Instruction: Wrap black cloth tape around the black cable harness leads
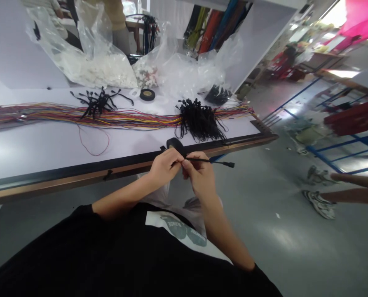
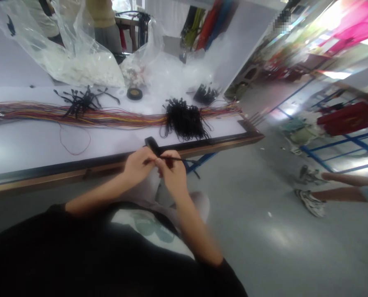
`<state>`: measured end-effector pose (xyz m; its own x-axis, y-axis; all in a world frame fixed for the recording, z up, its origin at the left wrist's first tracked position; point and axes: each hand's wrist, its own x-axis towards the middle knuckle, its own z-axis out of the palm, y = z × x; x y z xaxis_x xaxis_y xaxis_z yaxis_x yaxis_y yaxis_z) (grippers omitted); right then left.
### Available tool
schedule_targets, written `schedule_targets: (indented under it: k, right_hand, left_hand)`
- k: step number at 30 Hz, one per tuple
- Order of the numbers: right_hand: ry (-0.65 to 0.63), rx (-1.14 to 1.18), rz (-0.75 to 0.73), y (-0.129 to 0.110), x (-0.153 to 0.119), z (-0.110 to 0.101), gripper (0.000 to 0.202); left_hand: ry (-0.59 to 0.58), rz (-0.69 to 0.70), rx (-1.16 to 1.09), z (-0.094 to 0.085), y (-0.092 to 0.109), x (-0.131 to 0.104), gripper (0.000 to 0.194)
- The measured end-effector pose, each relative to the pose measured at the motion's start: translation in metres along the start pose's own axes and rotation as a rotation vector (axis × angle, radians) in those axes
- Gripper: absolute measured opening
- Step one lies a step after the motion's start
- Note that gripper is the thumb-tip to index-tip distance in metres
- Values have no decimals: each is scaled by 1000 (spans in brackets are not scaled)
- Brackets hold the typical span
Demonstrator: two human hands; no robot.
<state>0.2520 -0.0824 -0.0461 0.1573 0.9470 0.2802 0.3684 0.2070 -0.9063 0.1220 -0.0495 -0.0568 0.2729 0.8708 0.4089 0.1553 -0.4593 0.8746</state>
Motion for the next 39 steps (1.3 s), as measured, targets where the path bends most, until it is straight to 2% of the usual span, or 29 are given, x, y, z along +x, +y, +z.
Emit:
schedule_targets:
  k: [3,5,6,8,10,11,14,16,19,21,23,25,28,31,33,36,39]
  right_hand:
    - [127,-74,-117,1,0,1,10]
    - [185,-80,-239,2,-1,0,9]
    - [180,-57,-280,1,-3,0,8]
    - [152,-3,-313,1,-5,3,9]
    - [152,76,-263,1,-6,6,11]
    - [168,143,-210,2,-6,8,14]
    - [223,391,-9,5,0,8,22]
    - [216,423,50,6,4,2,23]
    - [130,184,-75,1,5,-12,16]
    - [77,33,-204,-5,3,-19,12]
    - [55,-21,-285,-9,1,-22,10]
    - [46,-8,-320,-9,1,-22,9]
    - [28,54,-356,-4,2,-18,9]
    - [31,62,-409,1,1,-14,8]
    - [80,7,-415,0,-1,-12,8]
    - [135,-133,-317,-5,-4,-10,6]
    - [126,-194,-193,-7,-6,-8,8]
  left_hand:
    - [32,-123,-202,1,6,-1,7]
    - [24,-262,-412,-2,9,1,21]
    - [-20,-328,-523,-4,9,2,29]
    - [-195,-443,-722,-7,7,6,39]
    - [-361,-531,-857,-8,2,8,45]
    - [-389,-558,-891,-7,0,8,46]
    - [-314,-494,-889,-6,-4,1,43]
    - [-309,-388,-852,-10,-3,-4,51]
    - [-519,-231,-796,-22,-1,-6,81]
    - [-577,-197,-751,-26,-1,-4,72]
    - [-469,-267,-710,-25,0,-1,55]
    - [-339,-357,-644,-20,1,1,46]
    - [-309,-396,-467,-14,5,3,25]
    - [-299,-266,-220,-14,10,3,11]
    - [-208,-136,-64,-13,10,2,4]
    - [-89,13,95,-9,6,-2,8]
    - [-56,25,88,-3,3,-6,9]
